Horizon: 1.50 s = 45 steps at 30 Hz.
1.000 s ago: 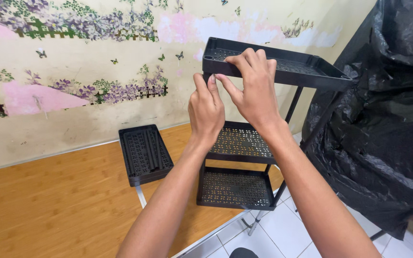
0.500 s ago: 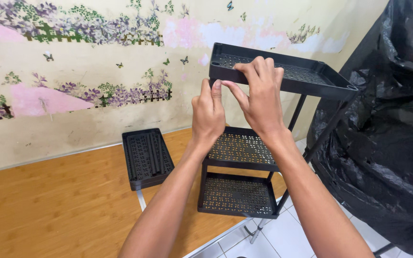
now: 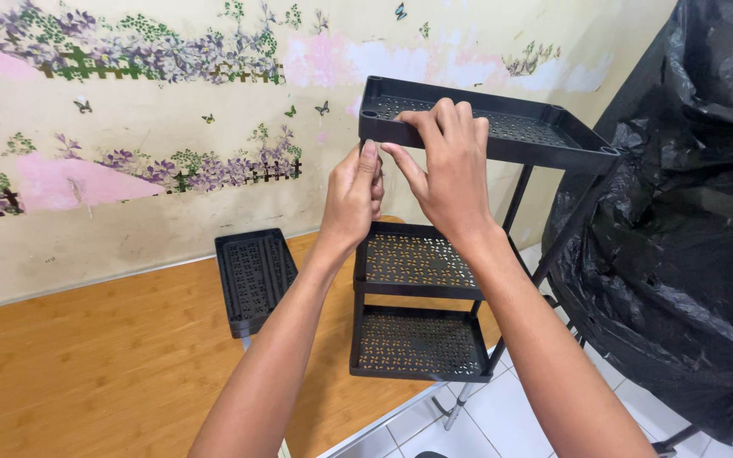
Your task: The person assembles a black plastic three-tier storage shelf by inserting vertical poles into the trays and securing each tray to the frame. The person repeatedly adjusts the trays and poles to ensure a snug fit.
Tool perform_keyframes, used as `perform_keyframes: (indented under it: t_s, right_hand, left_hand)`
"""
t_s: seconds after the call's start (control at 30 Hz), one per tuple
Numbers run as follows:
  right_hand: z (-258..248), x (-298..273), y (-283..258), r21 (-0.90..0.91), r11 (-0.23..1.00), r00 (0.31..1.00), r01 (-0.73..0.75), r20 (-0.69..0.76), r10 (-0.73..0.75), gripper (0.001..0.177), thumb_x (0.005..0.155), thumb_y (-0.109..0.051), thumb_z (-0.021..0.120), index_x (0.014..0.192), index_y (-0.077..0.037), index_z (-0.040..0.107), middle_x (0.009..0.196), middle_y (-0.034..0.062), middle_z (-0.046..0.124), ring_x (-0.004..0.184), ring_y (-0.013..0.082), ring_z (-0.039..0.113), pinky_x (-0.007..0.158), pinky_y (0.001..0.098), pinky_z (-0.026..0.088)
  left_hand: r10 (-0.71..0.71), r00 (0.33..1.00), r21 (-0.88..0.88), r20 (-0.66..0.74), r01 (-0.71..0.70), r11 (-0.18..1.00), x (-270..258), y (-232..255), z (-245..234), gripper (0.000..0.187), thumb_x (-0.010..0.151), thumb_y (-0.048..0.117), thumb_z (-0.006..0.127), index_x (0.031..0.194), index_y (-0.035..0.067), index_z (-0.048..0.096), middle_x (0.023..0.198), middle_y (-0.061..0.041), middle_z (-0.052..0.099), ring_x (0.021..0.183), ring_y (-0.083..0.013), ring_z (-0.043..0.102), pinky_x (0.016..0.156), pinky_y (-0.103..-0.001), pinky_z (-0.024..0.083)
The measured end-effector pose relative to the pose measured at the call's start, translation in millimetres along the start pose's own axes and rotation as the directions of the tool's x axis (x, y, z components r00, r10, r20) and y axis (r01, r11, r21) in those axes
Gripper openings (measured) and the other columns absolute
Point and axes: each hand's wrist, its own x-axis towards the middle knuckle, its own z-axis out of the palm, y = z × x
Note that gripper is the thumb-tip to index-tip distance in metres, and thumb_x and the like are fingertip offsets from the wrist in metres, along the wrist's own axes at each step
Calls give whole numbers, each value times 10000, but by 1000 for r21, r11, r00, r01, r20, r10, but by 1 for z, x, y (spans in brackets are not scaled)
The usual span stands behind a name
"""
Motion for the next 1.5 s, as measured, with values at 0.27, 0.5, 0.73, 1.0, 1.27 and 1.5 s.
perform_keyframes:
  t_s: [0.27, 0.5, 0.73, 1.0, 1.27, 1.5]
  right_hand:
    - [-9, 9, -9, -134, 986, 995, 98, 44, -93, 441, 1034, -266, 673, 1467, -193, 635, 960, 75, 487, 882, 264, 421, 769, 405, 310]
    - [13, 15, -17, -22, 994, 993, 109, 45, -108, 369, 1033, -127, 620, 1398, -109, 569, 1183, 86, 560, 1120, 255, 503, 983, 413, 360]
    - [19, 16, -24, 88, 991, 989, 100, 101, -109, 407, 1004, -59, 636, 1402, -45, 554, 1120, 81, 557, 1077, 255, 497, 968, 411, 318]
    - [12, 17, -10, 142, 985, 979, 101, 161, -124, 468, 974, -24, 666, 1429, -66, 562, 1099, 79, 543, 1064, 247, 497, 935, 410, 311]
    - [13, 21, -10, 167, 980, 976, 108, 168, -136, 474, 969, -22, 677, 1427, -90, 573, 1084, 78, 533, 1057, 247, 497, 931, 407, 301]
    - [8, 25, -9, 196, 974, 973, 111, 176, -146, 460, 971, -9, 667, 1413, -91, 570, 1104, 75, 541, 1076, 248, 493, 946, 412, 299]
  left_hand:
    - [322, 908, 515, -268, -147, 844, -7, 7, 18, 417, 1097, 387, 450, 988, 25, 627, 720, -51, 607, 627, -139, 568, 584, -341, 453]
    - [265, 890, 436, -370, -85, 896, 3, 3, 23, 494, 1105, 435, 408, 940, 9, 599, 725, -130, 640, 642, -205, 594, 615, -398, 469]
    - [311, 887, 554, -341, -78, 829, -1, 8, 19, 492, 1110, 397, 334, 923, 16, 583, 585, -132, 592, 503, -252, 589, 510, -441, 400]
    - [400, 884, 545, -242, -217, 810, 5, 0, 13, 507, 1132, 385, 375, 893, -7, 591, 584, -96, 527, 522, -174, 486, 514, -396, 380]
    - [196, 972, 76, -129, -188, 979, 13, -10, -2, 477, 1111, 429, 434, 802, 83, 546, 630, 76, 401, 521, -32, 353, 444, -252, 281]
    - [-11, 999, -112, -50, 5, 994, 13, -4, -9, 514, 1048, 521, 498, 710, 138, 450, 526, 65, 386, 397, -47, 340, 330, -243, 244]
